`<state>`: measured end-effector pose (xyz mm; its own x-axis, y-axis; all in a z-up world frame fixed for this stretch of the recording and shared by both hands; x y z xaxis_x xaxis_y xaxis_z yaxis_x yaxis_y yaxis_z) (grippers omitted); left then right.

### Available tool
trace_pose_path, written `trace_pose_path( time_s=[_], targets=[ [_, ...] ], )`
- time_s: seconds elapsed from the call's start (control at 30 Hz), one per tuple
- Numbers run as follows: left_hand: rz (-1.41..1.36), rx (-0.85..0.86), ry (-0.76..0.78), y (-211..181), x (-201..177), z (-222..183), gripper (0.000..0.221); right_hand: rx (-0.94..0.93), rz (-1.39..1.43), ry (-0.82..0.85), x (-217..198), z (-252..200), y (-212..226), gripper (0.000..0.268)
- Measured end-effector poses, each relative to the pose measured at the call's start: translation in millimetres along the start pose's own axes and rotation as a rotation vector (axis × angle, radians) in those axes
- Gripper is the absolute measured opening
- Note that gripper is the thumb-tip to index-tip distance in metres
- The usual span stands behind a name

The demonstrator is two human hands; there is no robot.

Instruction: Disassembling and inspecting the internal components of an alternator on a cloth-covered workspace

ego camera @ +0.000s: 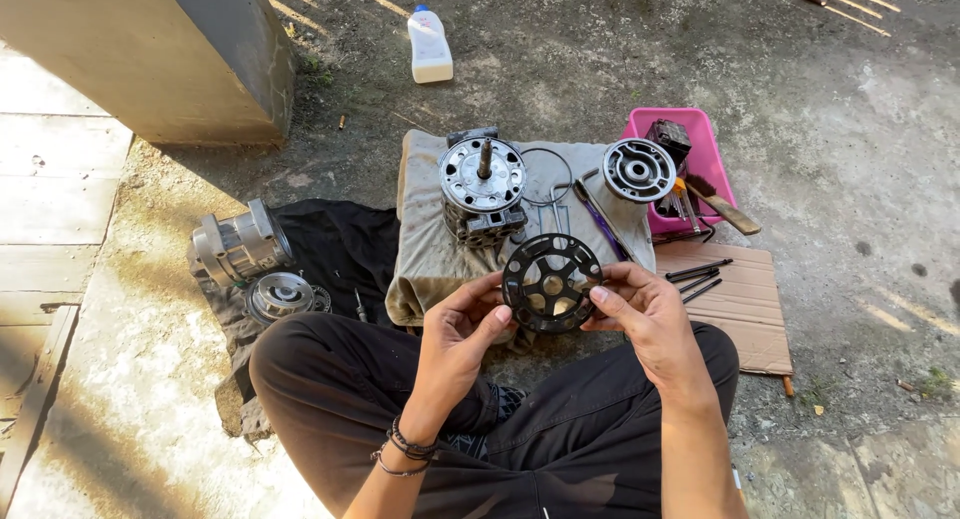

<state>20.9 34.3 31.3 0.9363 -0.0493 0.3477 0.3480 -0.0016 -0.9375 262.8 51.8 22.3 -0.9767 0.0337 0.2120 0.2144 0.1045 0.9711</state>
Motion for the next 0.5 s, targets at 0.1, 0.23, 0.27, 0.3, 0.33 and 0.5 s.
trace_pose_path(
  time_s=[0.1,0.23,0.27,0.3,0.33,0.5],
  targets=[
    [0.009,0.008,-0.005,0.0,-1.8,0.6,0.037,-0.005,0.012,-0.001,4.6,-1.9,6.5,0.019],
    [0.019,0.023,0.003,0.2,-7.0,2.3,0.036,-0.015,-0.005,0.005,1.2,0.4,5.4,0.017],
    [0.019,0.026,0.004,-0.8,-7.0,2.3,0.036,-0.018,-0.014,0.007,2.6,-0.1,7.0,0.017],
    [0.019,0.028,0.005,-1.8,-7.0,2.5,0.036,-0.020,-0.023,0.009,3.8,-0.4,8.7,0.018],
    [0.018,0.027,0.005,-3.0,-7.4,2.3,0.036,-0.019,-0.023,0.008,4.6,-1.1,9.0,0.018],
    [0.024,0.033,-0.008,0.5,-13.4,4.4,0.035,-0.032,-0.056,0.022,6.6,-1.1,12.3,0.017]
  ],
)
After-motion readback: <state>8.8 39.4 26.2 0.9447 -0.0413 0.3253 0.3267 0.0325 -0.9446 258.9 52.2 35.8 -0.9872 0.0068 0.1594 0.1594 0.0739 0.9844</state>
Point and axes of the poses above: each hand's wrist, its own z-axis towards the middle knuckle, its own x-axis out of the palm, y = z × x, the point moved 4 cm from there along z, towards the middle knuckle, and after that the axes turned 4 degrees about z, right-handed, at the moved point
